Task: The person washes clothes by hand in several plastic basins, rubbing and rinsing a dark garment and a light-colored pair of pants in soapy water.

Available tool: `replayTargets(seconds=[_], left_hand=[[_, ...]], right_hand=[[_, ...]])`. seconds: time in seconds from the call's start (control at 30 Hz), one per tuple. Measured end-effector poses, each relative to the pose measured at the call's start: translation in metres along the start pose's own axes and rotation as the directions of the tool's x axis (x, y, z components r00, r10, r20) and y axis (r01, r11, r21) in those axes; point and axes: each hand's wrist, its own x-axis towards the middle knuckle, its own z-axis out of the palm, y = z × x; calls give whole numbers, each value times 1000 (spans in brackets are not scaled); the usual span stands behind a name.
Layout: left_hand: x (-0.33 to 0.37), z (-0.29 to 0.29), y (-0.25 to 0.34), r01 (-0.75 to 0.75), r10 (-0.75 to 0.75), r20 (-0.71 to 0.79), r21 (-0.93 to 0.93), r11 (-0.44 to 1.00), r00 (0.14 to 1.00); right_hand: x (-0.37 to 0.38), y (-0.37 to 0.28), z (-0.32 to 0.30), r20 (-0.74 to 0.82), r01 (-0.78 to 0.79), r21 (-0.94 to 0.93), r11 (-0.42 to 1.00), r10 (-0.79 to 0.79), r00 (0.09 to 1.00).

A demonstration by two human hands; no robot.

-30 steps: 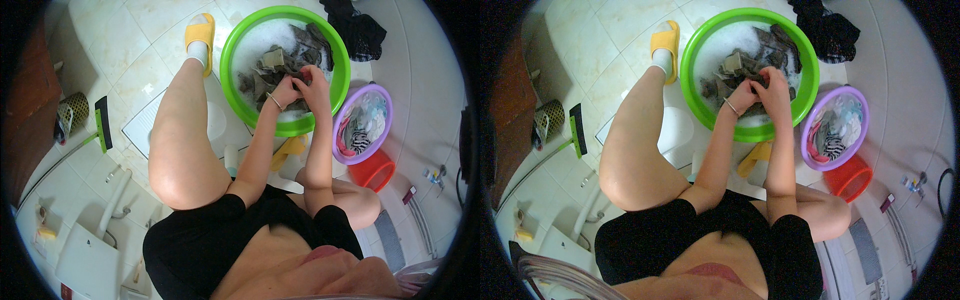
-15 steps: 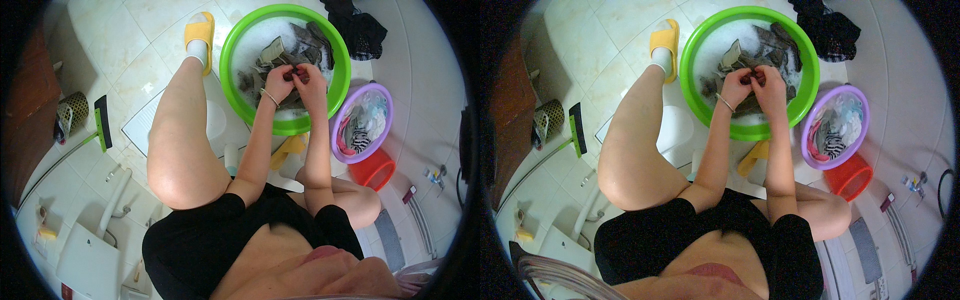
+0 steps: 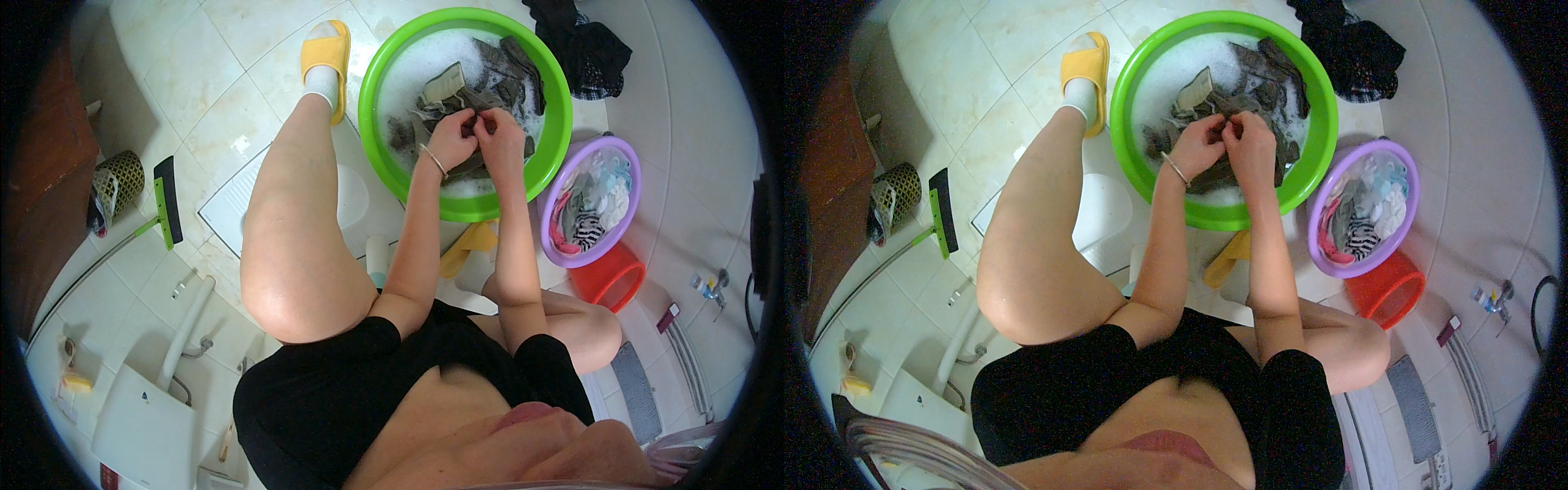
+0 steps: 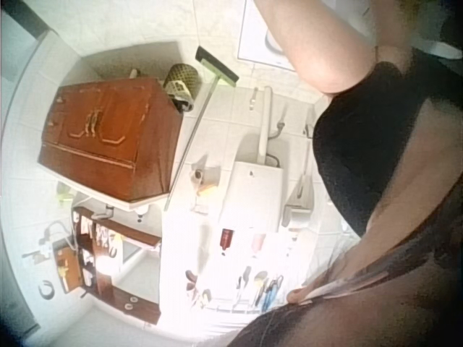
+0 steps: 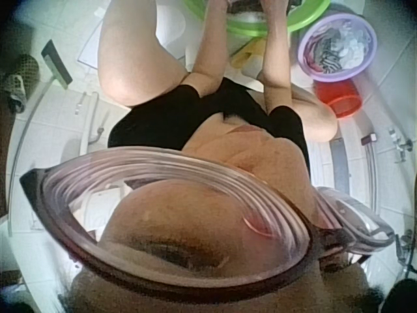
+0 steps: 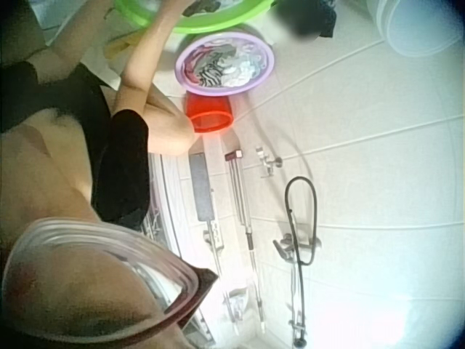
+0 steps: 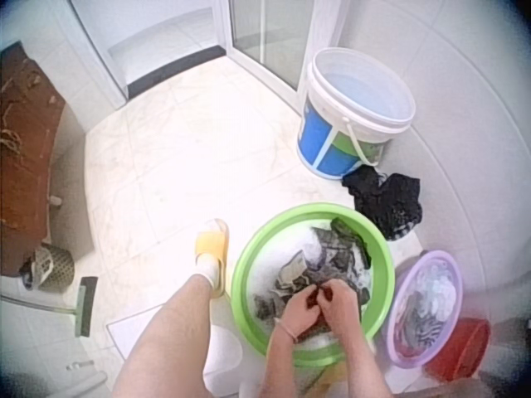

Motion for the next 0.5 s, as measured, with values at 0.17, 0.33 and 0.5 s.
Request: replayTargets(seconds=[0.17,0.33,0.5], left_hand=[[1,2,-3,62,-65,-113,-35,997,991],[4,5,-17,-12,-11,-248,-92,996,969],[5,4,-6,-33,12,-263,-78,996,965]], right_hand=[[-2,16,5,52,-316,145,938,311,949],[3,24,0,352,-584,619,524,479,804],[5,19,-3,387,-588,525,616,442,809]])
